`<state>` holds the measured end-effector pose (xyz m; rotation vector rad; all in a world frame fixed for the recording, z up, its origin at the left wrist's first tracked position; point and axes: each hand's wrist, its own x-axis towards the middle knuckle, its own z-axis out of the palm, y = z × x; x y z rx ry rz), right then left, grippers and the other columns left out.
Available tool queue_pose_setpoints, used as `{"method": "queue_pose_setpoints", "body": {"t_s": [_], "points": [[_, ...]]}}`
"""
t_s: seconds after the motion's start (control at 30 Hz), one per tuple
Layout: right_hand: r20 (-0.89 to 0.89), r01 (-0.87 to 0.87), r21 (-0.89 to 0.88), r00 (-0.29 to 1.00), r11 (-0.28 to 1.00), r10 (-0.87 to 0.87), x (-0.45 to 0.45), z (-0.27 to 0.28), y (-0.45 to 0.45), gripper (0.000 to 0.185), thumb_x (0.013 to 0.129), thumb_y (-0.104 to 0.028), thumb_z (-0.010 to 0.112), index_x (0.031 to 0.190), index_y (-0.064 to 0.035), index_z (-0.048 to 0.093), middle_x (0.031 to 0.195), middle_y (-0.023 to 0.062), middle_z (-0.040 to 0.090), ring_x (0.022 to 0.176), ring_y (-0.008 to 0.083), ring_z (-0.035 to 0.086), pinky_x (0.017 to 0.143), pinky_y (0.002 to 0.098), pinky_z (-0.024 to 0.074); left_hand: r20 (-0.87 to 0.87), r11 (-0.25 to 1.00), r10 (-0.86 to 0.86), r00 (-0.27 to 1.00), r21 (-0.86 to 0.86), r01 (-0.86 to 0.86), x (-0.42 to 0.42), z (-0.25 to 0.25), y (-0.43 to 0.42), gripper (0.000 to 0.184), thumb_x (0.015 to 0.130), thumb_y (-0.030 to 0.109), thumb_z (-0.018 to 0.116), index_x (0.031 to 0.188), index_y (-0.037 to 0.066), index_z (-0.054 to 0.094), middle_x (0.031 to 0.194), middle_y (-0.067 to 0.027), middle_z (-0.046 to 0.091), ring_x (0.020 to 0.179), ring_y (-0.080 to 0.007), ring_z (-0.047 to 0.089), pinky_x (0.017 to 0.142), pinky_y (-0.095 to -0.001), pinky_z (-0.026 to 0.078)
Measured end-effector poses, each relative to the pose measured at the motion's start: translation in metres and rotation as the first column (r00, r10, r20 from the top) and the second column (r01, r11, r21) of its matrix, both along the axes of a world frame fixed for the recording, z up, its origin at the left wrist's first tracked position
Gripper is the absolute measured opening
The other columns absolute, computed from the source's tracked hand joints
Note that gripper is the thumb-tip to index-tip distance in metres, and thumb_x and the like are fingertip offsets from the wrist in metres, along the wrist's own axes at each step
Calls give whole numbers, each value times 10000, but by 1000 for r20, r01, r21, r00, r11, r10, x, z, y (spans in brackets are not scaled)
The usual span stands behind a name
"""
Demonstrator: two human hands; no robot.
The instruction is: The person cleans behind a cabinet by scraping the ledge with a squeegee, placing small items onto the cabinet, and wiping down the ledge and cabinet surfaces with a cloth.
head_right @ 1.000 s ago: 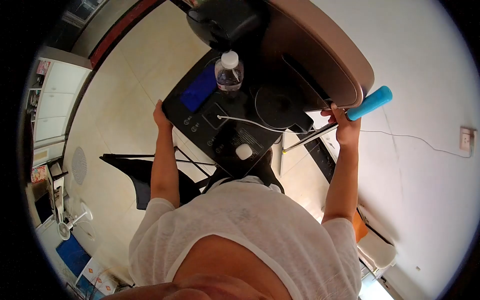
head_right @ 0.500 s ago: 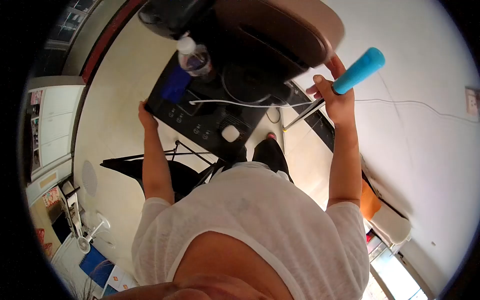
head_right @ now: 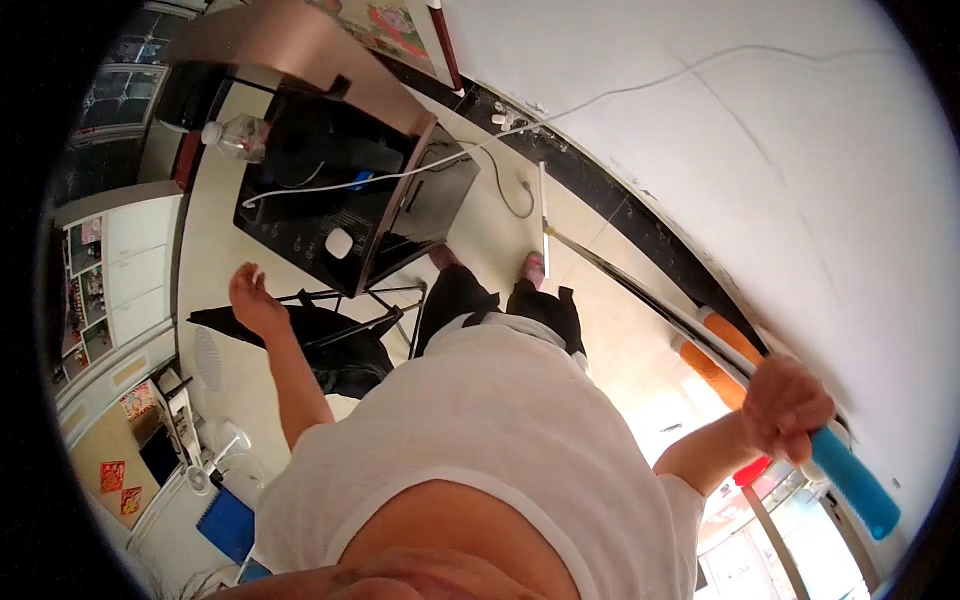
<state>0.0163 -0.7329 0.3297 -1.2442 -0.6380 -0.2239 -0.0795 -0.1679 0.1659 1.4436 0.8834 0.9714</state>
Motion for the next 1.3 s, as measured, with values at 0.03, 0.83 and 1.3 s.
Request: {"method": "queue_pose_setpoints", "body": {"t_s": [0.03, 0.83, 1.3], "points": [[-24, 34, 39, 999, 999, -33, -9, 3, -14, 340, 741, -403, 634, 671, -116, 467, 497, -46, 408, 414, 59, 388, 388, 195, 293, 29, 997, -72, 997, 23, 71, -4, 5, -25, 172, 837, 122, 415, 891, 9, 533, 864, -82, 565, 791, -162, 523, 713, -276, 421], [83, -78, 292, 995, 953, 56, -17, 50, -109, 235, 608, -217, 701, 511, -128, 507, 419, -53, 449, 339, 37, 420, 352, 146, 333, 577, -604, -545, 608, -773, 193, 108, -47, -506, 403, 848, 437, 399, 850, 68, 560, 880, -76, 582, 845, -206, 544, 734, -353, 431], [138, -236, 185, 967, 954, 212, -2, 52, -211, 240, 642, -277, 684, 535, -149, 511, 472, -67, 481, 392, 42, 460, 406, 152, 339, 588, -461, -389, 710, -791, 402, 126, -36, -583, 219, 795, 292, 458, 723, 101, 537, 698, -54, 582, 688, -213, 570, 656, -329, 432]]}}
